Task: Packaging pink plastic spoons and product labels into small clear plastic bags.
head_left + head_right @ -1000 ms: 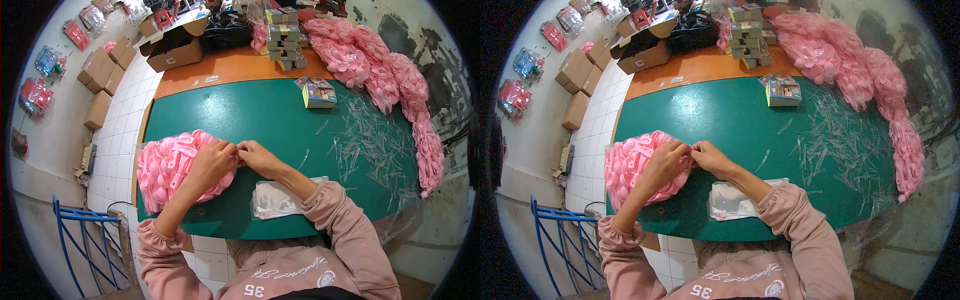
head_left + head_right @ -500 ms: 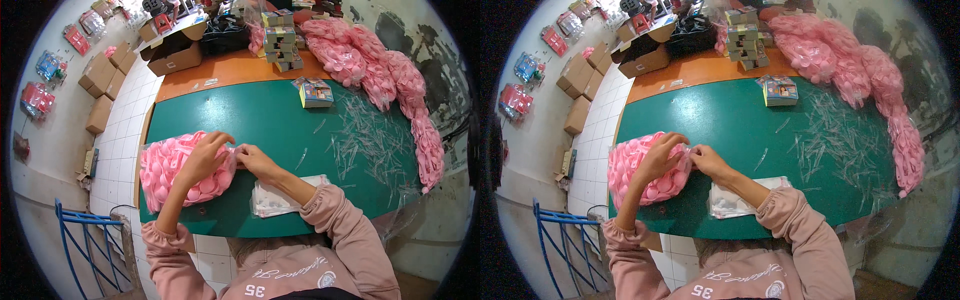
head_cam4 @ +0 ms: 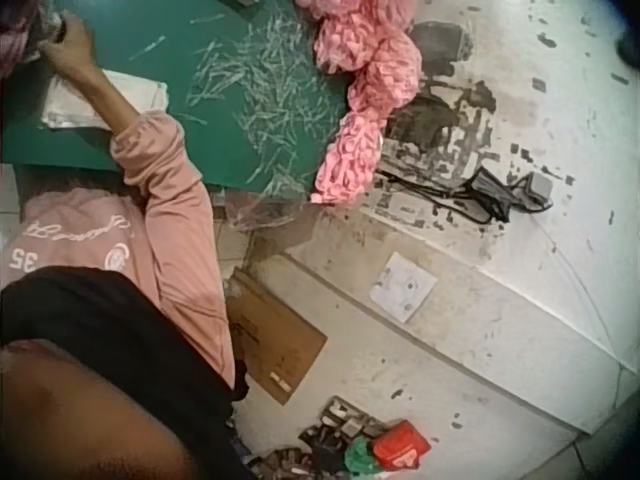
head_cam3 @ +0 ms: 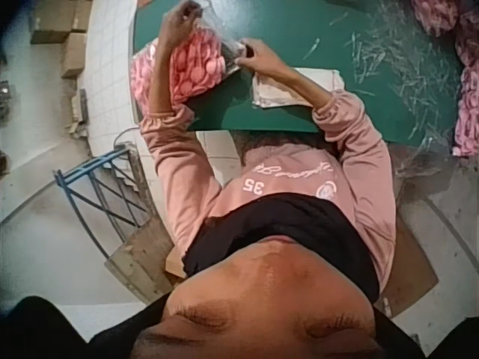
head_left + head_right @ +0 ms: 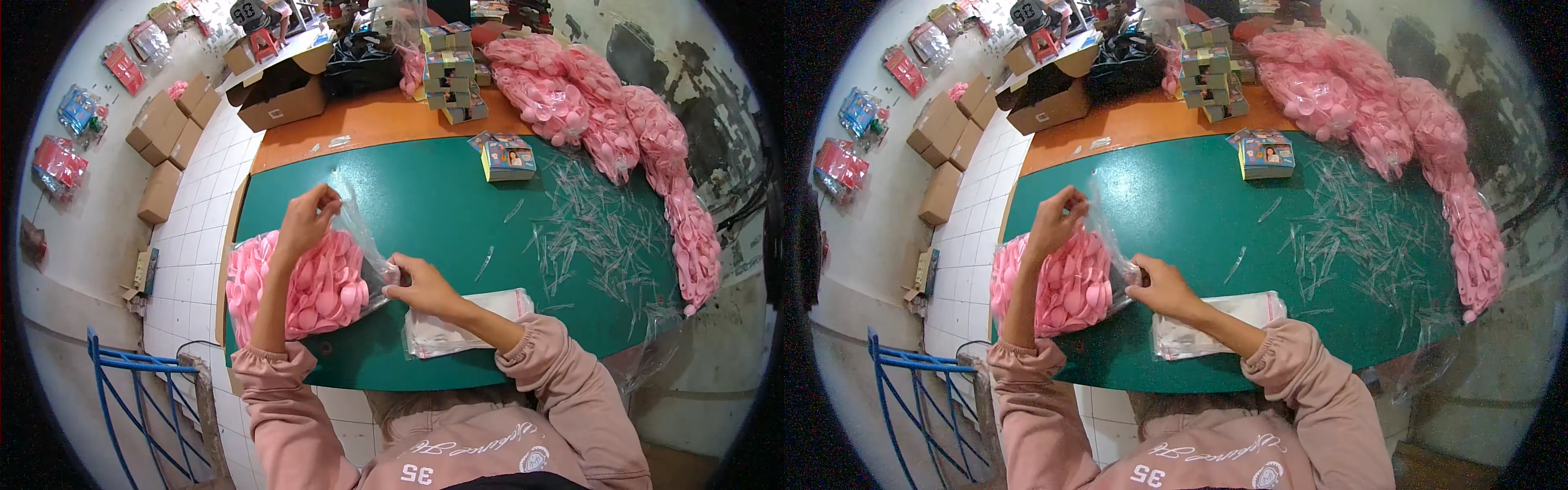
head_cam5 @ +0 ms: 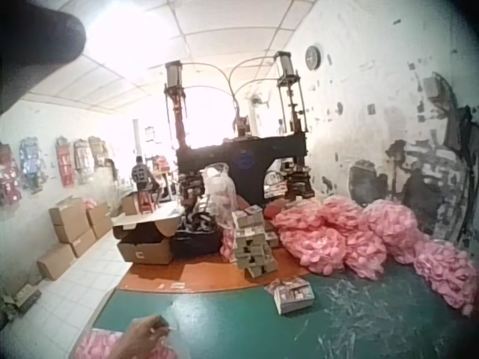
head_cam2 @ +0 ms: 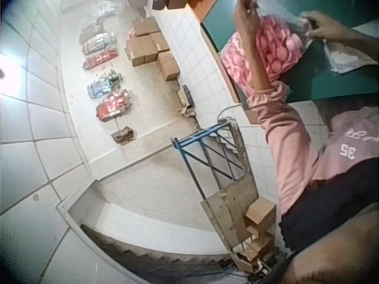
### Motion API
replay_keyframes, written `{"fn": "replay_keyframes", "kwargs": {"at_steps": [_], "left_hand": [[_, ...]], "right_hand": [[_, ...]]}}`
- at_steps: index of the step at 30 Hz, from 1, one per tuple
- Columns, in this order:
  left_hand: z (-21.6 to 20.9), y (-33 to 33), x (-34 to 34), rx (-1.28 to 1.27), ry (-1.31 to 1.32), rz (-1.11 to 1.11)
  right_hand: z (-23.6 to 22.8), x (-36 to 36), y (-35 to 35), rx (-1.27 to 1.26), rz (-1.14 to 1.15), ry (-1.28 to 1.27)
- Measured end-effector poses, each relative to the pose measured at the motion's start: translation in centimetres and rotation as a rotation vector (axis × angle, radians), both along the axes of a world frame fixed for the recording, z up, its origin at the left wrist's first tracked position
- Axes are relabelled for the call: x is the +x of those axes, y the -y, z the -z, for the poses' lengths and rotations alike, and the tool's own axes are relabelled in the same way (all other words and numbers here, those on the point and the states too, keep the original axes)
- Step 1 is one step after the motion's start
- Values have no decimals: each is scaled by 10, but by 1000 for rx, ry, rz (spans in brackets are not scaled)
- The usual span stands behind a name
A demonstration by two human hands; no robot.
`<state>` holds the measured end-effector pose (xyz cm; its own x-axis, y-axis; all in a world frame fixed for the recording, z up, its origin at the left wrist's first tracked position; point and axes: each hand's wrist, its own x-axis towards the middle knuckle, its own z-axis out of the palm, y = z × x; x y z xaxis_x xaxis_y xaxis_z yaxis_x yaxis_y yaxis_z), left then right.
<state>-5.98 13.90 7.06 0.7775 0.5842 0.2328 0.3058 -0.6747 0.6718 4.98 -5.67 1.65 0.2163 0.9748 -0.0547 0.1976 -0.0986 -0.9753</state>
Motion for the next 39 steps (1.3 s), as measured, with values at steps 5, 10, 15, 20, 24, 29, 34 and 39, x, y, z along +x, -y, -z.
{"fn": "replay_keyframes", "kwargs": {"at_steps": [5, 10, 15, 20, 24, 29, 34, 39], "left_hand": [[5, -45, -27, -87, 170, -488], [17, -27, -42, 319, 45, -372], [36, 52, -42, 650, -342, -363], [47, 66, -69, 468, -66, -209], [13, 84, -88, 339, 75, -75], [60, 35, -147, 721, -397, -983], [48, 37, -128, 497, -346, -984], [52, 12, -142, 312, 97, -806]], "right_hand": [[-13, 9, -3, 109, 72, 144], [-17, 46, -13, 269, 226, 217], [-29, 49, -80, 395, 111, 326], [8, 49, -110, 233, 24, 528], [-34, 63, -85, -198, -419, 654], [-5, 81, -88, 250, -523, 536], [10, 50, -94, 377, -451, 532], [8, 64, -82, 243, -442, 766]]}}
